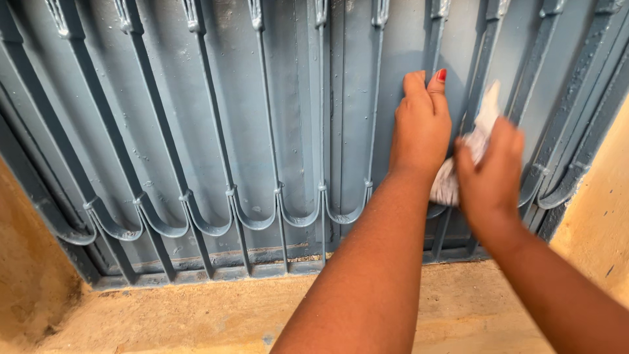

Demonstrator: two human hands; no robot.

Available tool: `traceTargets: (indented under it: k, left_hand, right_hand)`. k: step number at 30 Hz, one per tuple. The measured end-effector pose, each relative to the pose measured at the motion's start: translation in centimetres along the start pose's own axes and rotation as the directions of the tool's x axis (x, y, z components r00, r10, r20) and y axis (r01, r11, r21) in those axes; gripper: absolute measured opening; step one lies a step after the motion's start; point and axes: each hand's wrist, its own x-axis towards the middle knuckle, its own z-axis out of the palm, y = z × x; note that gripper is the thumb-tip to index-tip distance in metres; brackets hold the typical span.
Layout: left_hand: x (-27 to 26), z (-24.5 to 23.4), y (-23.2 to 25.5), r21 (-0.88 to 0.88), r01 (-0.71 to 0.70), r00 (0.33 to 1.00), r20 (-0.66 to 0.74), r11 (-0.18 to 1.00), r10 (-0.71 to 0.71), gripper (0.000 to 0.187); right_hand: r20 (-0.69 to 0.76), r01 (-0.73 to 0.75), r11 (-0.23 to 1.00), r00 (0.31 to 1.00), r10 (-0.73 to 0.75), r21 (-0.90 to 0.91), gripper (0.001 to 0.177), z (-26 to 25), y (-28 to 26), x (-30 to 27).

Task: The person wipes a blue metal gate using a white cloth, cleaning both the top decorative section and the vertical bars down to the base.

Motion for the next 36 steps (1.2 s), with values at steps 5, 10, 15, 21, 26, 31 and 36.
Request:
traceTargets:
  k: [5, 10, 15, 21, 26, 31, 36]
  left_hand:
    - [0.3, 0.2, -0.3, -0.067, 0.041, 0.998, 0.045, 0.997, -0.038, 0.052]
    - [0.2, 0.1, -0.6, -0.116, 0.035, 0.998, 0.059, 0.993, -0.028, 0.052]
    - [0.3, -0.2, 0.1, -0.081, 0.106, 0.991, 0.095, 0.991, -0.098, 0.056]
    - [0.3, 0.0, 0.1, -0.066, 0.094, 0.994, 0.067, 0.993, -0.09, 0.058]
    - [0.1, 0.0, 0.0, -0.045, 0.072, 0.997, 0.027, 0.996, -0.071, 0.055]
    - [-2.9, -0.3, 1.0, 0.138, -0.101, 0.98, -0.155, 0.985, 0.122, 0.047]
    - [-8.3, -1.9, 5.7, -0.038, -0.084, 0.995, -0.053, 0.996, 0.081, 0.054]
  right_hand:
    - [-0.257, 0.386, 0.923, 0.892, -0.372, 0.002, 0.04, 0.4, 2.9, 12.4]
    - [-0.256, 0.331, 0.942, 0.908, -0.333, -0.05, 0.035, 1.4, 3.8, 13.3]
    - [-0.115, 0.112, 0.993, 0.987, -0.115, -0.034, 0.036, 0.5, 1.4, 6.0]
    - [-0.01, -0.078, 0.997, 0.997, 0.078, -0.015, 0.036, -0.2, -1.5, -0.2]
    - [0.15, -0.183, 0.981, 0.97, 0.191, -0.065, 0.037, -1.6, -1.9, -2.2]
    - [0.006, -0.096, 0.969, 0.995, 0.097, 0.229, 0.034, -4.9, -2.0, -1.6]
    - [0.273, -0.324, 0.425, 0.945, 0.177, 0.845, 0.052, -5.9, -5.3, 2.4]
